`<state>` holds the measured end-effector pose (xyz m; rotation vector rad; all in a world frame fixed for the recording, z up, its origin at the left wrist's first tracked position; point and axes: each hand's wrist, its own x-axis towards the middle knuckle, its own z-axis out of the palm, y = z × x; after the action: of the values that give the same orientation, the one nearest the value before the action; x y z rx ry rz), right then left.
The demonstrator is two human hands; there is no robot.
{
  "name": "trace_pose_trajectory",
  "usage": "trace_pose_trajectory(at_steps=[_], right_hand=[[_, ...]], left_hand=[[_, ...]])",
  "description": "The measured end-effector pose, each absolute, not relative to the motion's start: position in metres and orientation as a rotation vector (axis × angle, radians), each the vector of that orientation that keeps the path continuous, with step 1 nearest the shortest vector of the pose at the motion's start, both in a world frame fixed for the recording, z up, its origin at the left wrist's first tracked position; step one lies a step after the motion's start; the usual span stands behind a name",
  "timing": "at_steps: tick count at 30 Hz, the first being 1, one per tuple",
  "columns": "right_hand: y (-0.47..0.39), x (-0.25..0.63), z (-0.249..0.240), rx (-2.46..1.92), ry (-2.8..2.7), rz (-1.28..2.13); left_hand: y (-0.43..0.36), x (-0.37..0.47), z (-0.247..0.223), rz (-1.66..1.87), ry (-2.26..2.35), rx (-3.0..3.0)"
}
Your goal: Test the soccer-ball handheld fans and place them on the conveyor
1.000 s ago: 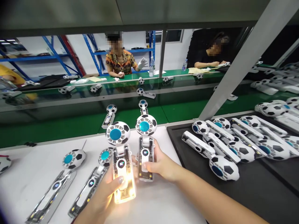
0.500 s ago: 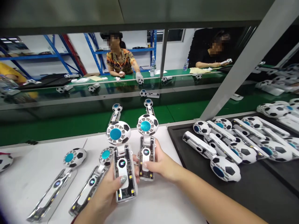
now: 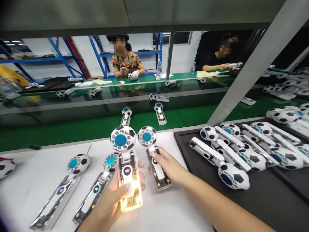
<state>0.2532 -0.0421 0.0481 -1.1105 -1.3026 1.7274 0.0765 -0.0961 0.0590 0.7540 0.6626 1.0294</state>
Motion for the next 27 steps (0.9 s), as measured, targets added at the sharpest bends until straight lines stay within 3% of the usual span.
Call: trace_pose_trajectory(at_steps=[8,27], right_hand=[[-0.0428,0.2584,0.0474,-1.778,-2.086,1.296],[-0.0448,0.2569,0.0460,-1.804,-2.157,1.205]], left_hand=[[-0.0962,0.0698,0.0651,1.057,0.645,0.674],[-0.0937,0.0718,0.0609,1.083,0.559,0.669]])
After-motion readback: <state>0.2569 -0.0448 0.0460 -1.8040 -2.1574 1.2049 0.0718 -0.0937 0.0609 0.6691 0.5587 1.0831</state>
